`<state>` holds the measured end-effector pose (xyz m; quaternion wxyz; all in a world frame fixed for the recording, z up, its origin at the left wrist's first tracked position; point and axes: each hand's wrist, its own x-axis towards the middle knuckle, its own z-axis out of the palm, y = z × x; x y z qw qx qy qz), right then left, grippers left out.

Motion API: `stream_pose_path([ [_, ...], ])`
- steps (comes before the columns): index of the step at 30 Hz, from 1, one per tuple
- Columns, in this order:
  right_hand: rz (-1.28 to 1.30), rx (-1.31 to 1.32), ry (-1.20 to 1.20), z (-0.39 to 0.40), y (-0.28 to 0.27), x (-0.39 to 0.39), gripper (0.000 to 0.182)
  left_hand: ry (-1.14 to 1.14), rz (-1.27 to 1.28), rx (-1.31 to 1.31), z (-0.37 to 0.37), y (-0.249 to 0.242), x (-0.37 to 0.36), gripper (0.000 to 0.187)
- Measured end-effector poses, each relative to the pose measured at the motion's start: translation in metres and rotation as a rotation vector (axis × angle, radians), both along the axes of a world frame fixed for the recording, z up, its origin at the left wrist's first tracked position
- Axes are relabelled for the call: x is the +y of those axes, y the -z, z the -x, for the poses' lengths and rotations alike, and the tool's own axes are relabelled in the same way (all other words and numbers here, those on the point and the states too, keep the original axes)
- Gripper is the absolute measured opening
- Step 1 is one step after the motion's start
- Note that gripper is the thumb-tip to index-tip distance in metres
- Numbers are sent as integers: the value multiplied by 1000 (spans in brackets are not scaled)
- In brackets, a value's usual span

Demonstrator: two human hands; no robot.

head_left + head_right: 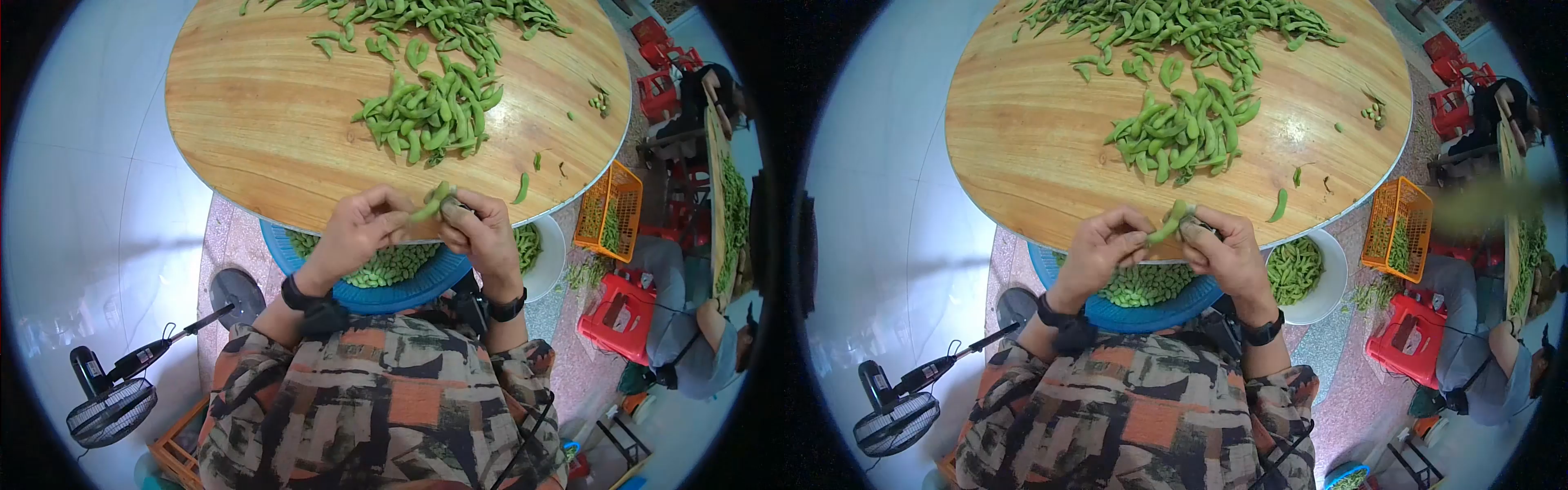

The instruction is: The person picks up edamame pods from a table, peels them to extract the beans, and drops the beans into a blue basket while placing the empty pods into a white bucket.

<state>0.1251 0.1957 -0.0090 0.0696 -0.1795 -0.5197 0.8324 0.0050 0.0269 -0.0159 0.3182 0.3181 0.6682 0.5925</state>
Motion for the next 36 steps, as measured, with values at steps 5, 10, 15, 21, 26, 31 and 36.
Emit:
stream_pose_path([
  [5,477,44,-152,-9,1,10,20,350,-385,-1201,-2,15,3,14],
  [10,-89,-54,-25,-12,-9,1,14,32,-127,-582,-4,-10,16,21],
  [15,-841,78,88,-6,-19,-16,13,35,130,81,-2,-16,20,25],
  [21,-985,57,37,-11,-29,-12,17,78,192,66,-6,-27,19,13],
  [26,-896,90,-19,-9,-21,-8,17,224,174,546,7,-33,12,15],
  [31,-725,32,-82,-9,-18,-3,15,302,161,99,18,-32,10,20],
  [36,-1086,118,196,2,-23,-28,14,204,68,-483,14,-19,14,23],
])
